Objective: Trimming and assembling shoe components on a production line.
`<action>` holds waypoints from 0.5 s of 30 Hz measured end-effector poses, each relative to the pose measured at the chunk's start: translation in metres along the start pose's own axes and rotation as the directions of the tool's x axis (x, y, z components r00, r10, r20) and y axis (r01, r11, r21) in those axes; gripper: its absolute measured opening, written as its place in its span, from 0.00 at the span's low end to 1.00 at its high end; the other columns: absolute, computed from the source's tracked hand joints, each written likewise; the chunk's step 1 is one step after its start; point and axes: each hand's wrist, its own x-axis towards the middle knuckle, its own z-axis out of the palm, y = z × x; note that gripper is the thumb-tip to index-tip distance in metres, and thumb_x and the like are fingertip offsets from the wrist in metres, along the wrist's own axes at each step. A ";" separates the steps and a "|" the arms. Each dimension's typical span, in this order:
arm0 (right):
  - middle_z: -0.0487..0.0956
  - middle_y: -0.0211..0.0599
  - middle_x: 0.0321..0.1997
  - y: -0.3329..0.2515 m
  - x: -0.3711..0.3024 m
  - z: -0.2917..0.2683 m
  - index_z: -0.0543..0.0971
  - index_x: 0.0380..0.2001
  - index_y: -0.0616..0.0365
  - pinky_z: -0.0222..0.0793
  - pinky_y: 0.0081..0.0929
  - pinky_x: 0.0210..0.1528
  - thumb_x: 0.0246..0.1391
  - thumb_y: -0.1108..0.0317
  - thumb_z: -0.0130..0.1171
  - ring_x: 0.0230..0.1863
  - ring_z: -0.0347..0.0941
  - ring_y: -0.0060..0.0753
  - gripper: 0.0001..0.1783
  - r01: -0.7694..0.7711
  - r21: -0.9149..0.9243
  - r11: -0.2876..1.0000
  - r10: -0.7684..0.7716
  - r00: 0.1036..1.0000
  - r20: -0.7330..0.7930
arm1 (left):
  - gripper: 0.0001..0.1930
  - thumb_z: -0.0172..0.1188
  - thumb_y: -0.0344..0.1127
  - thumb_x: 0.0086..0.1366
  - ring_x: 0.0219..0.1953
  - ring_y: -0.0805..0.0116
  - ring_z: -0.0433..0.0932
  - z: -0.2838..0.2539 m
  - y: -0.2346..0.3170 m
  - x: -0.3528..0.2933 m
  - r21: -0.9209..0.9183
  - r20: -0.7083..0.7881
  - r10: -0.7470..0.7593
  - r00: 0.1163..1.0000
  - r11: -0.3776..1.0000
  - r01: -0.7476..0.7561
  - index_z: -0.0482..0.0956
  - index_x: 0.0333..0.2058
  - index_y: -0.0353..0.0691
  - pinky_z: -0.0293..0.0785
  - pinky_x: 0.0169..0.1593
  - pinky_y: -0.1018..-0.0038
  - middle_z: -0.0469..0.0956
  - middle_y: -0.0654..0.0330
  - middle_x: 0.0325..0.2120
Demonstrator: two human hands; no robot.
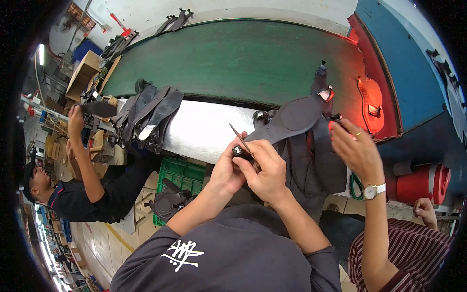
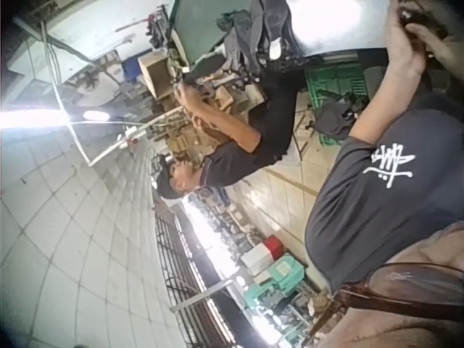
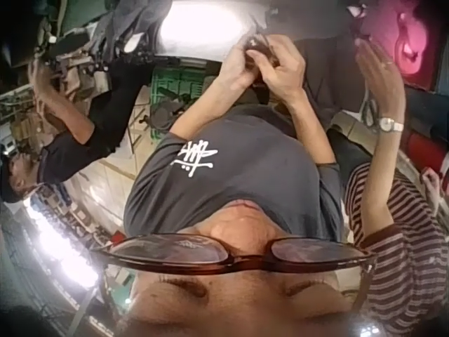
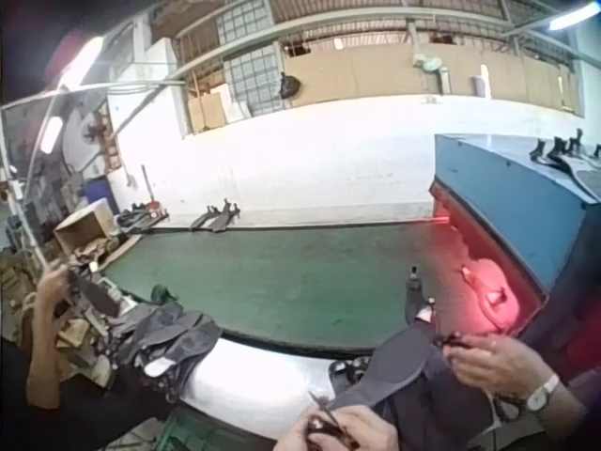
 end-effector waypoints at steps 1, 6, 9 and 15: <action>0.77 0.36 0.34 0.002 0.000 0.001 0.80 0.41 0.62 0.65 0.17 0.22 0.42 0.77 0.67 0.22 0.70 0.20 0.18 -0.004 0.004 1.000 0.004 1.000 -0.017 | 0.13 0.49 0.44 0.71 0.36 0.73 0.76 -0.005 -0.004 -0.003 0.004 0.033 -0.020 0.999 1.000 0.020 0.74 0.42 0.42 0.75 0.41 0.74 0.75 0.63 0.34; 0.77 0.35 0.34 0.009 -0.004 -0.003 0.81 0.40 0.61 0.65 0.17 0.23 0.42 0.76 0.67 0.22 0.70 0.20 0.17 -0.046 0.022 0.999 0.046 0.999 0.012 | 0.14 0.43 0.42 0.72 0.43 0.71 0.76 -0.024 -0.014 -0.009 0.074 0.106 -0.058 0.993 0.996 0.051 0.73 0.46 0.41 0.74 0.48 0.72 0.76 0.62 0.39; 0.78 0.35 0.33 0.004 -0.006 -0.003 0.81 0.40 0.60 0.66 0.19 0.23 0.42 0.76 0.67 0.23 0.72 0.22 0.17 -0.023 0.052 0.998 0.024 0.999 -0.028 | 0.15 0.43 0.43 0.72 0.43 0.72 0.76 -0.025 -0.012 -0.010 0.138 0.148 -0.045 0.988 0.990 0.024 0.73 0.46 0.42 0.74 0.49 0.73 0.77 0.63 0.39; 0.79 0.40 0.32 -0.001 -0.006 -0.008 0.80 0.38 0.61 0.71 0.26 0.26 0.39 0.79 0.65 0.25 0.77 0.34 0.17 0.211 -0.155 0.965 -0.218 0.975 -0.032 | 0.10 0.50 0.40 0.70 0.32 0.79 0.74 -0.006 -0.018 -0.013 0.092 0.044 0.090 0.995 0.991 -0.094 0.76 0.35 0.43 0.72 0.35 0.80 0.75 0.67 0.29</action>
